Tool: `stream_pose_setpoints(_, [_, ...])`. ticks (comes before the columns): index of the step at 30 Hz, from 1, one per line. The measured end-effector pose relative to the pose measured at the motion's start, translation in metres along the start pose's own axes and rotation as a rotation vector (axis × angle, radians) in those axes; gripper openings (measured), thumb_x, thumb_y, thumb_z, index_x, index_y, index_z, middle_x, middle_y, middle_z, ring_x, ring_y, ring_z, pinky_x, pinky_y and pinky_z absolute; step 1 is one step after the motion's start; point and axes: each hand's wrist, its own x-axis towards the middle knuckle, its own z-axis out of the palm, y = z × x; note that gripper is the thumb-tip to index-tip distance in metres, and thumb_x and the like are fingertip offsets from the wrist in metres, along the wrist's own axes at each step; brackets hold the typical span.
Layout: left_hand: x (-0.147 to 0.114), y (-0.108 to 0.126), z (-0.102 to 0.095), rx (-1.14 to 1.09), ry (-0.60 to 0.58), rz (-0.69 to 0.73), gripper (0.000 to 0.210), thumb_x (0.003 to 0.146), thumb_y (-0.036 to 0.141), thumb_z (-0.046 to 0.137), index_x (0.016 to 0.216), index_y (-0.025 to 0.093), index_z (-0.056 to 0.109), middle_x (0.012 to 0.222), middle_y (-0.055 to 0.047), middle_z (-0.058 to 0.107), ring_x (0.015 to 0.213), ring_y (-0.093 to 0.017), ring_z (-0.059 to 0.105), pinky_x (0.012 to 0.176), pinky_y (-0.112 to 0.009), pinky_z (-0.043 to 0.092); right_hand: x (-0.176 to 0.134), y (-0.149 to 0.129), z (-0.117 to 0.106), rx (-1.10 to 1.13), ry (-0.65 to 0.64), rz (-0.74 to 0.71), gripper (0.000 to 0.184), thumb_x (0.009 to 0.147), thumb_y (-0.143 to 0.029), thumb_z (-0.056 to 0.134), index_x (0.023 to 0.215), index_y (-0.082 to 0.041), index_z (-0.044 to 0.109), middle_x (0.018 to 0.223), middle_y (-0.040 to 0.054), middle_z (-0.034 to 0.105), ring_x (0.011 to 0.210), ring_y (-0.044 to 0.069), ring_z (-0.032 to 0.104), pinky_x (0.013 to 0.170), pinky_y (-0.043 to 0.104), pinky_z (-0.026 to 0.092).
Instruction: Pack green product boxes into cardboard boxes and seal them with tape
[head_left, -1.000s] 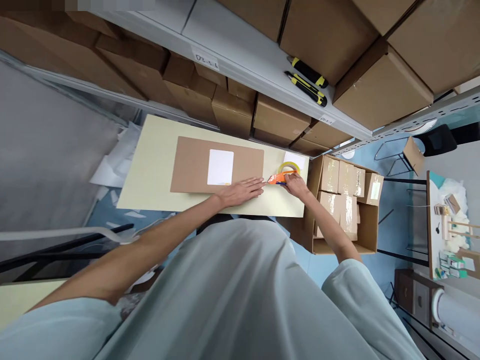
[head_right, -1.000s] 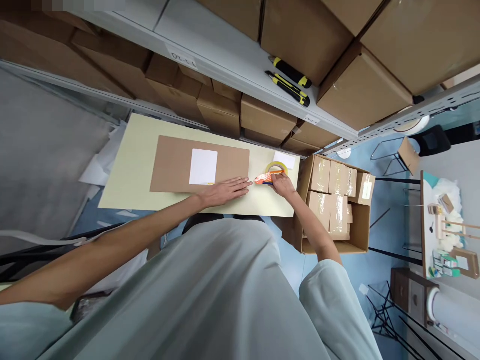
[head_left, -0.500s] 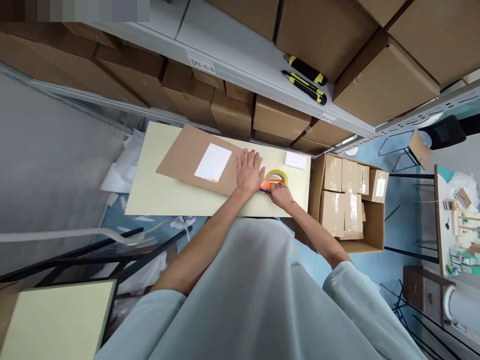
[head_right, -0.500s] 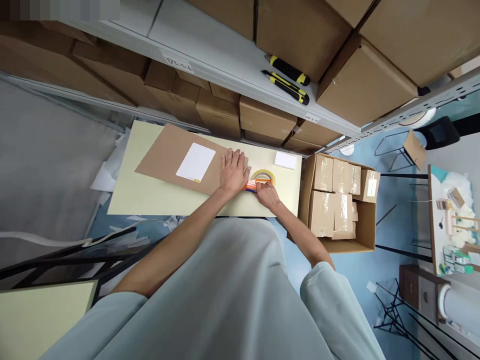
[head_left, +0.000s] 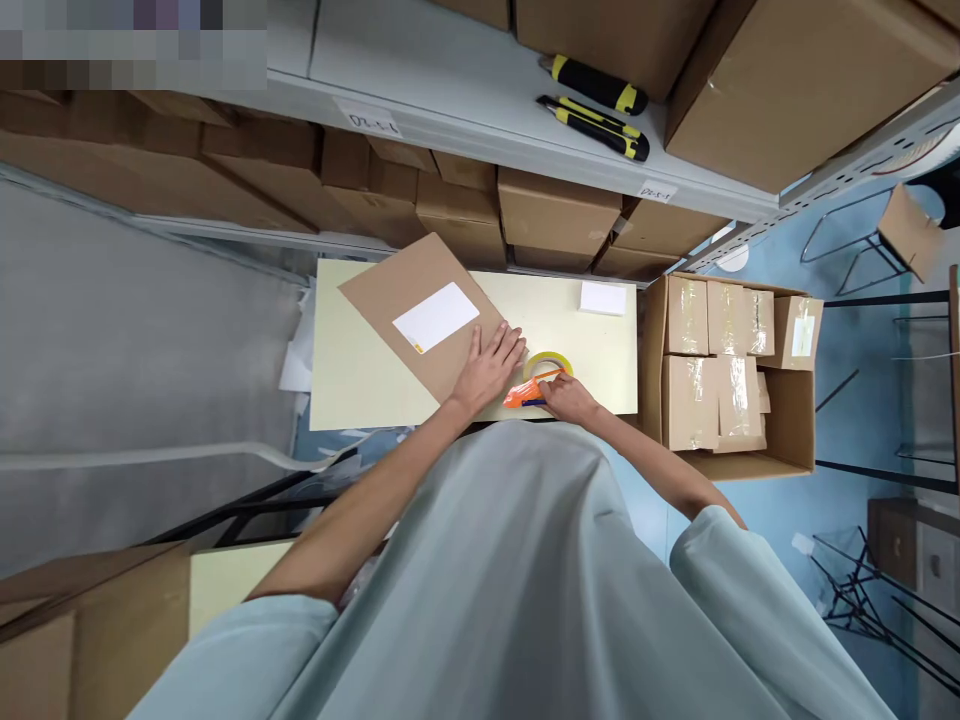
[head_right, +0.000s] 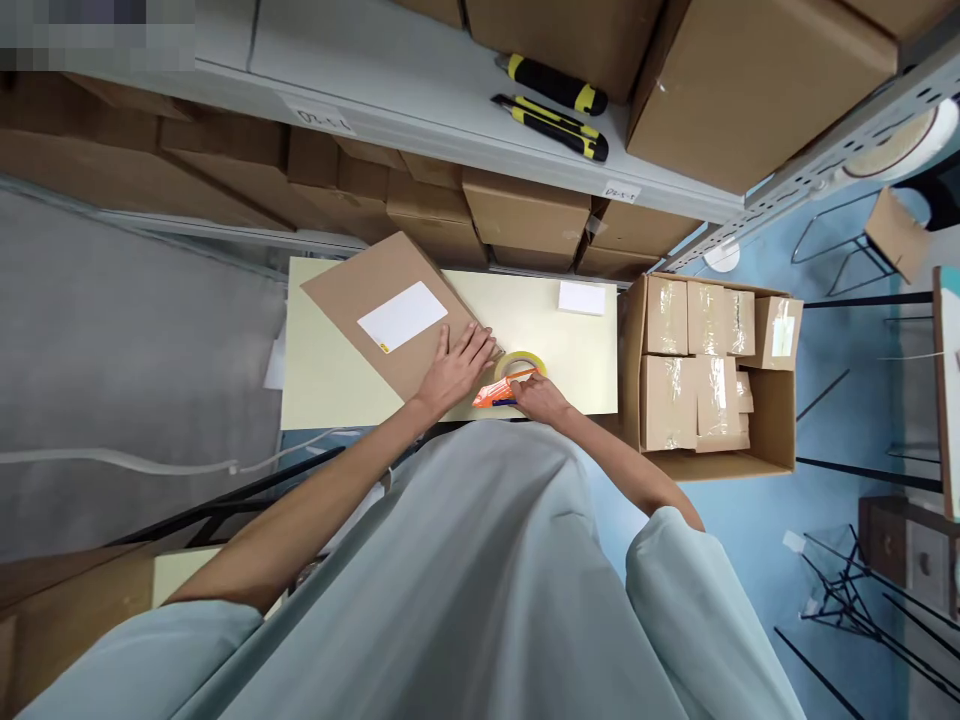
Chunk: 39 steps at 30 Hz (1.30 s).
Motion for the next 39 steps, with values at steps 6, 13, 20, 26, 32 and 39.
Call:
stream_pose_setpoints(6, [-0.018,-0.01,0.001,-0.017,-0.087,0.079,0.054,0.114,0.031,0.039,0.159,0.021,0.066,0.173,-0.019,0.055,0.171,-0.038,0.038,0.141,-0.077,0.01,-0.043,0.074,-0.009,-0.016,-0.091,0.133,0.054,0.117,-0.043,0.056,0.15,0.0,0.056,0.119,0.0274,0.083,0.113,0.037,0.08,0.115,0.047,0.047])
stream_pose_setpoints(13, [-0.038,-0.016,-0.002,-0.035,-0.182,0.176,0.053,0.111,0.029,0.04,0.151,0.025,0.074,0.167,-0.016,0.064,0.168,-0.036,0.045,0.143,-0.074,0.01,-0.026,0.121,-0.016,0.026,0.039,0.154,0.042,0.115,-0.033,0.056,0.143,0.0,0.058,0.12,0.03,0.082,0.11,0.041,0.078,0.115,0.051,0.043])
stream_pose_setpoints(20, [-0.033,0.006,-0.012,-0.064,-0.048,0.037,0.053,0.112,0.045,0.043,0.15,0.024,0.073,0.162,-0.017,0.068,0.166,-0.035,0.048,0.145,-0.067,0.015,0.028,0.092,-0.021,-0.041,0.05,0.09,0.035,0.114,-0.025,0.051,0.138,0.0,0.06,0.116,0.0273,0.083,0.107,0.039,0.08,0.111,0.051,0.045])
stream_pose_setpoints(26, [0.003,0.023,0.014,-0.054,0.246,-0.337,0.095,0.107,0.055,0.055,0.18,0.006,0.021,0.189,-0.031,0.014,0.179,-0.045,0.003,0.142,-0.074,0.011,0.033,0.08,-0.024,-0.019,0.021,0.13,0.043,0.117,-0.033,0.049,0.141,0.002,0.058,0.119,0.029,0.082,0.11,0.039,0.08,0.11,0.051,0.047])
stream_pose_setpoints(32, [-0.012,0.006,0.026,-0.028,0.163,-0.276,0.094,0.102,0.032,0.051,0.182,0.003,0.011,0.191,-0.025,0.007,0.179,-0.04,0.0,0.145,-0.066,0.007,0.023,0.082,-0.024,-0.033,-0.013,0.084,0.045,0.119,-0.034,0.045,0.145,0.002,0.052,0.121,0.0302,0.081,0.114,0.038,0.079,0.111,0.048,0.045])
stream_pose_setpoints(39, [-0.046,-0.018,0.005,-0.024,0.047,-0.075,0.095,0.103,0.032,0.051,0.185,0.011,0.006,0.192,-0.017,0.004,0.179,-0.038,0.002,0.146,-0.066,0.01,0.014,0.084,-0.026,-0.108,-0.059,-0.113,0.041,0.114,-0.014,0.035,0.146,-0.001,0.057,0.125,0.0263,0.083,0.111,0.034,0.08,0.116,0.048,0.041])
